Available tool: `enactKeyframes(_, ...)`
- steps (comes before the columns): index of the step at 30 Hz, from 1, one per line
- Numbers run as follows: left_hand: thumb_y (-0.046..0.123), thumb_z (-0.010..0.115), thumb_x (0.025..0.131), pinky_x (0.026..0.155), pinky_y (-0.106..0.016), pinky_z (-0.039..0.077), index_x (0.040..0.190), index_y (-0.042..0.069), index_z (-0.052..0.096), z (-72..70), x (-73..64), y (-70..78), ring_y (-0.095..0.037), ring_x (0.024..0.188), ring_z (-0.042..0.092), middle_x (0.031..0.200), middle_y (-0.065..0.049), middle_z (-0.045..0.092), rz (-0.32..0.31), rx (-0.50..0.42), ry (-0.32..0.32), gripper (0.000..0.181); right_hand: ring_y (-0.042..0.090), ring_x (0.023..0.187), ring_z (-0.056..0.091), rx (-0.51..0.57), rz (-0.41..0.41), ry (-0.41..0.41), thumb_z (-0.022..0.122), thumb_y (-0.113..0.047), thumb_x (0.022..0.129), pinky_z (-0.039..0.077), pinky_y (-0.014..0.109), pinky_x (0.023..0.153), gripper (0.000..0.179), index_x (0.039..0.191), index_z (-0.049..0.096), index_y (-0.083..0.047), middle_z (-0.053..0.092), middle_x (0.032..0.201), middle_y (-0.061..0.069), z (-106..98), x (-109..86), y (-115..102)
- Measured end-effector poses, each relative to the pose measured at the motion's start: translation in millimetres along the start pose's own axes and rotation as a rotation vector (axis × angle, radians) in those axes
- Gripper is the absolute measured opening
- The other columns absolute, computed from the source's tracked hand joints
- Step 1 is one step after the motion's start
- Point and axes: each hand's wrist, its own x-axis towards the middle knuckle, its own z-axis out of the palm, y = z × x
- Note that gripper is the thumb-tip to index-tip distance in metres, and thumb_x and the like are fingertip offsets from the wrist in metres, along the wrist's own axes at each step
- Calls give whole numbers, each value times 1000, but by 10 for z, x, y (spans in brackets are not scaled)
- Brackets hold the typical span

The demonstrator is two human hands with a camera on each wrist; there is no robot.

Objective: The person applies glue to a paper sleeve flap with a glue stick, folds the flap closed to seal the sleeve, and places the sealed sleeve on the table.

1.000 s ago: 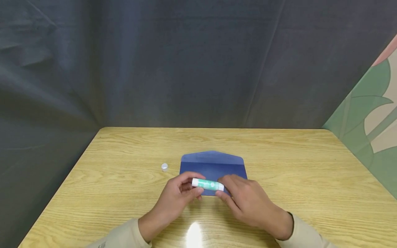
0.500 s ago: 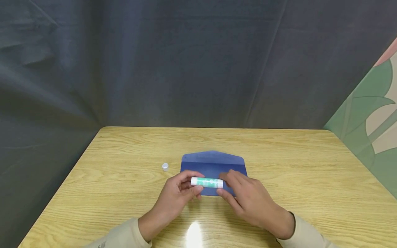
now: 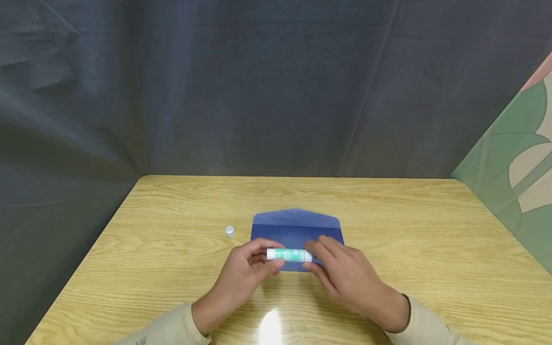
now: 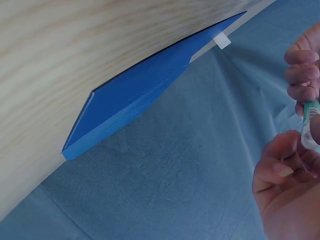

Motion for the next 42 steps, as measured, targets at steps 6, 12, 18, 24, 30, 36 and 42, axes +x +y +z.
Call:
enactKeyframes(6, 11, 74, 89, 62, -28, 59, 110, -3, 69, -4, 1, -4, -12, 69, 67, 89, -26, 68, 43, -48, -11, 26, 3, 67, 44, -18, -13, 17, 38, -42, 107, 41, 15, 52, 38, 106, 63, -12, 52, 87, -7, -1, -8, -1)
enactKeyframes(12, 11, 75, 88, 63, -30, 60, 110, -4, 70, -6, -3, 3, -13, 69, 68, 89, -26, 70, 61, -41, -9, 27, 4, 68, 44, -3, -21, 9, 40, -41, 106, 40, 15, 54, 37, 105, 64, -13, 52, 83, -8, -14, -14, -1)
enactKeyframes(18, 10, 76, 87, 63, -32, 61, 110, -6, 71, -5, -13, 9, -15, 68, 70, 86, -28, 71, 63, -45, -2, 29, 3, 69, 43, 14, -7, -12, 39, -41, 107, 41, 15, 55, 37, 104, 63, -14, 51, 81, -8, -22, -9, -4)
enactKeyframes(24, 9, 78, 84, 64, -33, 61, 110, -7, 72, 2, -27, 27, -11, 67, 70, 81, -29, 71, 57, -71, 2, 31, 0, 69, 41, 69, 24, -46, 43, -39, 106, 38, 12, 57, 31, 103, 63, -16, 51, 81, -10, -31, -7, -8)
enactKeyframes(30, 9, 78, 83, 64, -33, 61, 110, -7, 72, 6, -31, 31, -9, 66, 69, 81, -30, 71, 49, -81, 2, 31, -2, 67, 38, 135, 65, -91, 49, -33, 105, 35, 10, 58, 19, 99, 58, -18, 46, 78, -14, -37, -14, -19)
enactKeyframes(36, 7, 78, 83, 64, -33, 61, 110, -7, 72, 17, -25, 24, -9, 68, 69, 82, -29, 72, 78, -79, 2, 31, -2, 63, 29, 129, 54, -100, 32, -38, 108, 29, 14, 60, 32, 91, 51, -18, 38, 69, -15, -23, -14, -18)
enactKeyframes(42, 6, 78, 83, 65, -33, 61, 109, -6, 72, 28, -30, 26, -8, 67, 69, 83, -28, 72, 79, -74, 0, 30, -4, 61, 21, 180, 66, -99, 37, -27, 109, 26, 12, 59, 30, 81, 45, -21, 31, 60, -15, -32, -8, -34)
